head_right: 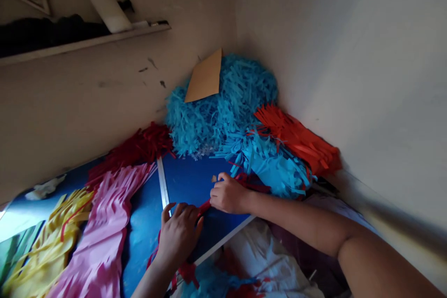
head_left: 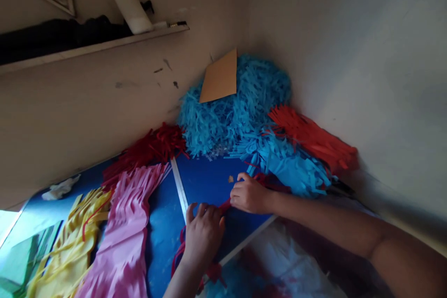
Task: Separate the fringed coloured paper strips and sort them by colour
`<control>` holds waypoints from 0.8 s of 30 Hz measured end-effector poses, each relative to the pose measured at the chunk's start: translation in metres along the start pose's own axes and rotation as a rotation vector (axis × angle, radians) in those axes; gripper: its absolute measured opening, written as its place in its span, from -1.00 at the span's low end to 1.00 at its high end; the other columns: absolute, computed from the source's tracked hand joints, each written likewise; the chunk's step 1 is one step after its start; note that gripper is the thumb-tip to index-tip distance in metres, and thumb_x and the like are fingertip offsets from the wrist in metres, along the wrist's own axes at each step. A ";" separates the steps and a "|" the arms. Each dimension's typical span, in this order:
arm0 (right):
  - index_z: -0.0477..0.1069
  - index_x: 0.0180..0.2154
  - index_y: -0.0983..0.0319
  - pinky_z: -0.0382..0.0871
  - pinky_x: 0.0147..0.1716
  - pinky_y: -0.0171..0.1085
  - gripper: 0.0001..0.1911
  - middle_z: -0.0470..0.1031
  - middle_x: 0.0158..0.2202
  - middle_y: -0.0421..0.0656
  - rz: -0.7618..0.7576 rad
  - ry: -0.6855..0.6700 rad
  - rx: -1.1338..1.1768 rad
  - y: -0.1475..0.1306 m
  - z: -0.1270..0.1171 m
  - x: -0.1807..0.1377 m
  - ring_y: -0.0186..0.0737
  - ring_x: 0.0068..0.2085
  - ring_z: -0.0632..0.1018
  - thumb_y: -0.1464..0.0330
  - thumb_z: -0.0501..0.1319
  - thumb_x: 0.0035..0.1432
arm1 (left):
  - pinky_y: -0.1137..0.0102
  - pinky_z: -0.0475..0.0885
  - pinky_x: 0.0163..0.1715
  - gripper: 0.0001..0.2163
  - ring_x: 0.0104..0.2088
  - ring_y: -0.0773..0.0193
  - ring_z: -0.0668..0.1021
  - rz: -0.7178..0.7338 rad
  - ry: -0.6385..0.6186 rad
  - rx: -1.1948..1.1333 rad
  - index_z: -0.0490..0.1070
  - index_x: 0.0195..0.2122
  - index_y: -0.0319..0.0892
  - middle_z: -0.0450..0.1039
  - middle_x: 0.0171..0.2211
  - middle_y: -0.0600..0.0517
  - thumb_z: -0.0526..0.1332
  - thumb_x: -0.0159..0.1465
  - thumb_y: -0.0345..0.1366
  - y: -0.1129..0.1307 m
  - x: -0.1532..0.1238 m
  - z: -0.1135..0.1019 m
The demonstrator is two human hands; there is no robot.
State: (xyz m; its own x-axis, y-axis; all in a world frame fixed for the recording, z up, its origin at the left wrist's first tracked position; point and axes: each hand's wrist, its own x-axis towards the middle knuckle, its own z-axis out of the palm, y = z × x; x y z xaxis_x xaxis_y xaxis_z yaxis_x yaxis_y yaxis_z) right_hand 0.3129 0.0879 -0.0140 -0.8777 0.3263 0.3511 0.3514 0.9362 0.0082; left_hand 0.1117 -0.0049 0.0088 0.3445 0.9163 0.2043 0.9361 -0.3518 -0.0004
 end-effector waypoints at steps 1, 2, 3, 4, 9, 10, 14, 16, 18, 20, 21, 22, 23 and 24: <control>0.44 -0.38 0.24 0.05 -0.12 -0.07 -0.75 0.51 -0.38 -0.18 0.010 0.020 0.008 -0.001 -0.001 0.002 -0.21 -0.30 0.40 0.38 0.10 0.35 | 0.05 0.16 0.06 -0.87 -0.20 0.12 0.54 -0.010 0.025 0.005 0.51 -0.35 -0.11 0.57 -0.35 0.07 0.19 0.32 -0.38 0.000 0.000 0.001; 0.45 -0.34 0.23 0.05 -0.13 -0.07 -0.79 0.52 -0.33 -0.17 0.022 0.037 0.014 -0.003 -0.003 0.003 -0.18 -0.25 0.41 0.35 0.12 0.35 | 0.07 0.16 0.05 -0.84 -0.21 0.14 0.55 -0.023 0.054 0.011 0.51 -0.37 -0.11 0.56 -0.37 0.09 0.18 0.33 -0.40 0.001 -0.001 0.001; 0.45 -0.29 0.23 0.06 -0.13 -0.07 -0.82 0.53 -0.28 -0.15 0.033 0.056 0.009 -0.006 -0.004 0.005 -0.15 -0.19 0.41 0.33 0.14 0.34 | 0.07 0.15 0.05 -0.81 -0.22 0.15 0.55 -0.035 0.079 0.017 0.50 -0.38 -0.10 0.56 -0.38 0.10 0.17 0.34 -0.42 0.002 -0.002 0.002; 0.45 -0.27 0.23 0.06 -0.12 -0.06 -0.85 0.53 -0.26 -0.14 0.035 0.069 -0.004 -0.010 -0.004 0.007 -0.12 -0.16 0.40 0.33 0.15 0.33 | 0.08 0.15 0.05 -0.80 -0.22 0.15 0.55 -0.044 0.097 0.024 0.49 -0.40 -0.10 0.56 -0.39 0.11 0.16 0.34 -0.42 0.003 -0.004 0.002; 0.44 -0.40 0.24 0.05 -0.14 -0.09 -0.75 0.49 -0.43 -0.19 0.010 0.070 -0.090 -0.018 0.006 -0.001 -0.17 -0.26 0.37 0.48 0.11 0.34 | 0.08 0.13 0.08 -0.79 -0.17 0.14 0.54 -0.038 0.094 0.034 0.51 -0.35 -0.08 0.58 -0.35 0.10 0.13 0.35 -0.44 0.002 -0.028 0.004; 0.45 -0.39 0.23 0.05 -0.15 -0.10 -0.75 0.50 -0.42 -0.19 0.023 0.072 -0.075 -0.014 0.008 -0.006 -0.18 -0.26 0.37 0.48 0.11 0.35 | 0.09 0.13 0.08 -0.79 -0.17 0.14 0.54 -0.037 0.076 0.021 0.52 -0.31 -0.06 0.58 -0.33 0.10 0.12 0.34 -0.45 -0.002 -0.035 0.006; 0.53 -0.35 0.17 0.02 -0.17 -0.12 -0.82 0.55 -0.32 -0.22 0.157 0.066 0.126 0.006 0.008 -0.023 -0.21 -0.20 0.40 0.39 0.22 0.33 | 0.14 0.17 -0.01 -0.80 -0.21 0.16 0.54 -0.038 0.031 -0.095 0.52 -0.19 0.03 0.58 -0.27 0.13 0.12 0.35 -0.39 -0.021 -0.057 0.016; 0.57 -0.36 0.13 0.02 -0.19 -0.15 -0.89 0.55 -0.30 -0.23 0.246 0.013 0.264 0.013 0.007 -0.023 -0.22 -0.20 0.42 0.32 0.32 0.25 | 0.18 0.20 -0.07 -0.82 -0.23 0.18 0.53 -0.100 0.048 -0.178 0.53 -0.23 0.03 0.58 -0.27 0.12 0.12 0.37 -0.29 -0.028 -0.061 0.022; 0.58 -0.38 0.14 0.04 -0.22 -0.18 -0.93 0.54 -0.30 -0.23 0.326 -0.050 0.357 0.015 0.005 -0.017 -0.23 -0.21 0.43 0.33 0.38 0.17 | 0.21 0.21 -0.12 -0.80 -0.23 0.17 0.52 -0.195 0.032 -0.244 0.54 -0.26 0.00 0.57 -0.28 0.09 0.11 0.38 -0.21 -0.030 -0.060 0.025; 0.56 -0.41 0.17 0.05 -0.23 -0.19 -0.92 0.52 -0.31 -0.23 0.391 -0.102 0.393 0.014 0.003 -0.010 -0.22 -0.20 0.43 0.37 0.38 0.14 | 0.21 0.21 -0.14 -0.76 -0.23 0.15 0.50 -0.277 -0.031 -0.274 0.54 -0.30 -0.03 0.56 -0.30 0.06 0.09 0.39 -0.17 -0.029 -0.056 0.023; 0.54 -0.44 0.19 0.06 -0.24 -0.20 -0.90 0.52 -0.32 -0.22 0.423 -0.123 0.397 0.013 0.002 -0.006 -0.22 -0.20 0.44 0.38 0.37 0.13 | 0.20 0.21 -0.15 -0.74 -0.23 0.14 0.50 -0.305 -0.066 -0.277 0.54 -0.32 -0.04 0.56 -0.32 0.05 0.08 0.38 -0.17 -0.027 -0.053 0.021; 0.53 -0.46 0.21 0.06 -0.24 -0.20 -0.88 0.51 -0.33 -0.21 0.452 -0.143 0.393 0.011 0.001 -0.003 -0.21 -0.20 0.44 0.38 0.36 0.12 | 0.19 0.20 -0.15 -0.73 -0.23 0.13 0.49 -0.326 -0.100 -0.272 0.54 -0.34 -0.04 0.55 -0.33 0.04 0.07 0.38 -0.17 -0.025 -0.049 0.018; 0.51 -0.48 0.22 0.07 -0.25 -0.21 -0.86 0.51 -0.34 -0.20 0.477 -0.167 0.385 0.010 0.000 0.000 -0.20 -0.21 0.44 0.39 0.35 0.12 | 0.18 0.20 -0.15 -0.73 -0.23 0.12 0.49 -0.345 -0.132 -0.261 0.54 -0.35 -0.05 0.55 -0.33 0.03 0.07 0.38 -0.18 -0.023 -0.046 0.014; 0.50 -0.50 0.22 0.07 -0.26 -0.21 -0.85 0.51 -0.34 -0.20 0.498 -0.195 0.377 0.010 -0.001 0.003 -0.20 -0.21 0.44 0.39 0.34 0.11 | 0.17 0.20 -0.15 -0.73 -0.22 0.11 0.49 -0.361 -0.161 -0.247 0.54 -0.37 -0.05 0.54 -0.34 0.03 0.07 0.37 -0.20 -0.021 -0.042 0.011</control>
State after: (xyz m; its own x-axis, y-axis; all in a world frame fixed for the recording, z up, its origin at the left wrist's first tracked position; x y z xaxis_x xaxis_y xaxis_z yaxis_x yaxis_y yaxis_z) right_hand 0.3140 0.0979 -0.0117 -0.6947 0.7175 0.0514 0.6240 0.6367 -0.4530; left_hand 0.0786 -0.0340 -0.0102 0.0245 0.9997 -0.0063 0.9597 -0.0218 0.2802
